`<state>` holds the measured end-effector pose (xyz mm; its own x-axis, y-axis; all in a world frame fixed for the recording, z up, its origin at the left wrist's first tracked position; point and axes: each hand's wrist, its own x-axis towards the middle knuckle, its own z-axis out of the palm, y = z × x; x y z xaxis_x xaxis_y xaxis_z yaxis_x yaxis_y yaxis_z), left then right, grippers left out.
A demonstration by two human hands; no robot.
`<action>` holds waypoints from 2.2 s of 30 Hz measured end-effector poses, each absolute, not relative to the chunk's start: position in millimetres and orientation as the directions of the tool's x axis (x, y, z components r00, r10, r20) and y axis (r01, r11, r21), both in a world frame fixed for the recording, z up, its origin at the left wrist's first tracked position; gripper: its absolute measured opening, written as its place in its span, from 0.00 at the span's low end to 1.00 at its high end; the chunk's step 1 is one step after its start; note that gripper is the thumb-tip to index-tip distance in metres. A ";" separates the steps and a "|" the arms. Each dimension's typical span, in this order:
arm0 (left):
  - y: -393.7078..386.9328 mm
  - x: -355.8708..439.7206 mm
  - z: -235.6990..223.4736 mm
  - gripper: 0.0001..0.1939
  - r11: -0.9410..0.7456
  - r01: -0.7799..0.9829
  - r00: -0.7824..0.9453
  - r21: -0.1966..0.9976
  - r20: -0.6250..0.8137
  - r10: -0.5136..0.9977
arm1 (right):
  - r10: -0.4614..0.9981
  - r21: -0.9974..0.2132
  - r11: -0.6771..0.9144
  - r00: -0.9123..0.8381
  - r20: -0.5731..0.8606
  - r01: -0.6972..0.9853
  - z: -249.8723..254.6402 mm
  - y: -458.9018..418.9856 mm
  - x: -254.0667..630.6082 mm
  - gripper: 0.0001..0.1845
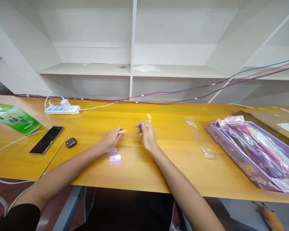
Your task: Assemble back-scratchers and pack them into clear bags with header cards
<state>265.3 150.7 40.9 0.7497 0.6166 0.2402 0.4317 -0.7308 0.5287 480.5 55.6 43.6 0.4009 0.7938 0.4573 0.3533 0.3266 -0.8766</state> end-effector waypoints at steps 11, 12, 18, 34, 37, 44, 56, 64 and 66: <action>153.1 261.4 42.9 0.23 -0.846 0.447 0.824 0.290 0.235 0.516 | 0.759 -0.931 0.358 0.605 0.241 -0.079 51.4 60.4 504.7 0.32; 153.0 261.5 42.2 0.23 -0.848 0.448 0.825 0.284 0.235 0.515 | 0.757 -0.930 0.357 0.612 0.231 -0.089 50.6 60.9 504.8 0.31; 153.2 260.8 40.6 0.22 -0.848 0.448 0.822 0.283 0.241 0.515 | 0.790 -0.943 0.322 0.572 0.219 -0.083 43.5 63.4 502.1 0.32; 155.2 259.5 40.7 0.22 -0.813 0.470 0.784 0.344 0.261 0.564 | 0.861 -0.949 0.297 0.461 0.216 -0.109 40.0 63.8 501.7 0.22; 156.5 258.8 41.7 0.21 -0.807 0.472 0.782 0.355 0.255 0.570 | 0.893 -0.946 0.287 0.399 0.207 -0.152 41.4 64.4 504.2 0.19; 160.6 258.8 44.2 0.22 -0.788 0.425 0.773 0.445 0.275 0.572 | 0.940 -0.973 0.210 0.294 0.175 -0.093 46.9 65.5 510.7 0.21; 166.7 257.6 41.6 0.23 -0.835 0.282 0.799 0.472 0.367 0.477 | 0.961 -0.950 0.239 0.189 0.202 -0.203 57.3 61.4 511.3 0.23; 173.8 257.3 44.4 0.23 -0.839 0.398 0.746 0.372 0.402 0.532 | 0.940 -0.936 0.191 0.330 0.087 -0.295 54.3 65.9 556.3 0.25; 176.2 256.4 42.8 0.23 -0.843 0.428 0.760 0.326 0.376 0.531 | 0.905 -0.921 0.215 0.420 0.063 -0.325 50.6 67.3 570.7 0.25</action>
